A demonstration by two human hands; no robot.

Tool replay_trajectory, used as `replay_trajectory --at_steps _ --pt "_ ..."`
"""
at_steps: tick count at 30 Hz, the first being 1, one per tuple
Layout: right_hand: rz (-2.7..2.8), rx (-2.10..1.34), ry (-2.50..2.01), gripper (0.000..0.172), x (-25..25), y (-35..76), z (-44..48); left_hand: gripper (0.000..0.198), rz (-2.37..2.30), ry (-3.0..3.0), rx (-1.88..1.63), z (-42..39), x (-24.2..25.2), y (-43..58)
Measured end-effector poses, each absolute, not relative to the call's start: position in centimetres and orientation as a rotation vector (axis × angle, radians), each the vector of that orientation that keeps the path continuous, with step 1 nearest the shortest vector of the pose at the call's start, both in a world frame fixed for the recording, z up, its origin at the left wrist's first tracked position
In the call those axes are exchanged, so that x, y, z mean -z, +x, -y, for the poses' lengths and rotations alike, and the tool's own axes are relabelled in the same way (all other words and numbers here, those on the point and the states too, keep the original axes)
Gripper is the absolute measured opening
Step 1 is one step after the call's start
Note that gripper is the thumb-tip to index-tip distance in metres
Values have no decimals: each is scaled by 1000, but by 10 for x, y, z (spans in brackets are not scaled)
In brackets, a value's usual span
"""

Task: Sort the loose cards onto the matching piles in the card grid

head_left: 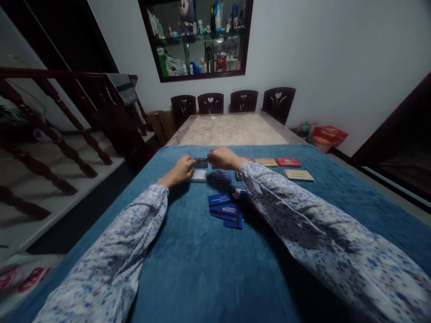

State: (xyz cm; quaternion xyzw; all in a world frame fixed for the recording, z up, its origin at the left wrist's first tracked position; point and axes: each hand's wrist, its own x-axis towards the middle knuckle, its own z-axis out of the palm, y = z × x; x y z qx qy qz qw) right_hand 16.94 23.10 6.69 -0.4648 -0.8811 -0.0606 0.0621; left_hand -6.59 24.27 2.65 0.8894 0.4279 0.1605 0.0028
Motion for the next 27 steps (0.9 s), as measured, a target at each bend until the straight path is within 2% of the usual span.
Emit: replay_trajectory --at_steps 11,27 --pt "2630 181 -1405 30 -61 197 -167 31 -1159 2830 -613 -201 -6 -43" --pt "2607 107 -1398 23 -29 224 -124 29 -971 2850 -732 -150 23 -26"
